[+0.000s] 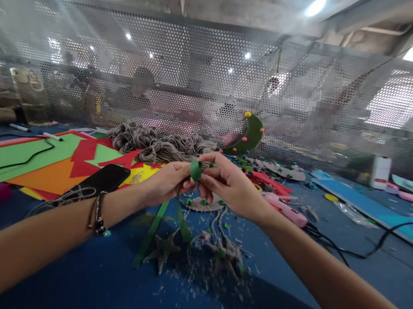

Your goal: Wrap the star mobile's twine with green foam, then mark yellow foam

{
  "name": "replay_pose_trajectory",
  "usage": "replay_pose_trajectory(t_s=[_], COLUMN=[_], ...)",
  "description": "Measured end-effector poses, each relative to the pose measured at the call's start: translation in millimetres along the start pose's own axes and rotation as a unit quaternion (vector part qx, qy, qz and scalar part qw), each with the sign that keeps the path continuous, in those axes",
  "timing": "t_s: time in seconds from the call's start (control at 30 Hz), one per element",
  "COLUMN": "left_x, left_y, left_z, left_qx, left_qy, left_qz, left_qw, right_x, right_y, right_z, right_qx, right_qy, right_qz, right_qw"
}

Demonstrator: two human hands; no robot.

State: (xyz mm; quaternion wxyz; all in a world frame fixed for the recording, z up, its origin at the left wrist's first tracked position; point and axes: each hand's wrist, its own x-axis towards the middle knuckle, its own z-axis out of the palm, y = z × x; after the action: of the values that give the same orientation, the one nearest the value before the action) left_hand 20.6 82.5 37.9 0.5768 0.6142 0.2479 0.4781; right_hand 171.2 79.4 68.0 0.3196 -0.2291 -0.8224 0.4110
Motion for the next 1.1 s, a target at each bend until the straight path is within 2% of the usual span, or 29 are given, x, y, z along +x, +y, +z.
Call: replay_pose_trajectory(t_s=[0.07, 0.2, 0.27, 0.37, 0.43, 0.53, 0.6, 0.67, 0.87, 1.1], left_x=[-3, -3, -1, 4, 4, 2, 1, 1, 4, 2], left_y=[1, 1, 1, 4, 8, 14, 15, 13, 8, 5], left_z=[5.8, 7.6, 2.5, -7.5, -11.7, -12.8, -12.7, -13.7, -15.4, -8.7], left_qx=[-0.006, 0.007, 0.044, 0.125, 0.193, 0.338, 0.41, 0.429, 0.395, 0.36], left_qy=[-0.014, -0.031, -0.017, 0.051, 0.093, 0.11, 0.113, 0.122, 0.132, 0.126], left_qz=[-0.008, -0.007, 0.01, 0.081, 0.156, 0.258, 0.296, 0.313, 0.307, 0.234], left_qw=[1.0, 0.999, 0.999, 0.988, 0.964, 0.898, 0.855, 0.839, 0.856, 0.894], right_x=[-1, -1, 0, 3, 4, 6, 6, 6, 7, 7], right_y=[-2, -4, -3, 2, 5, 6, 6, 6, 11, 11], right_z=[3, 6, 6, 2, 0, -1, 0, 0, -2, -3], right_qx=[0.004, 0.02, 0.031, 0.028, 0.021, 0.011, -0.004, -0.026, -0.059, -0.025], right_qy=[0.008, 0.064, 0.087, 0.134, 0.164, 0.169, 0.167, 0.176, 0.215, 0.228], right_qz=[-0.002, 0.001, 0.007, 0.014, 0.018, 0.025, 0.028, 0.031, -0.005, -0.038], right_qw=[1.0, 0.998, 0.996, 0.991, 0.986, 0.985, 0.986, 0.984, 0.975, 0.973])
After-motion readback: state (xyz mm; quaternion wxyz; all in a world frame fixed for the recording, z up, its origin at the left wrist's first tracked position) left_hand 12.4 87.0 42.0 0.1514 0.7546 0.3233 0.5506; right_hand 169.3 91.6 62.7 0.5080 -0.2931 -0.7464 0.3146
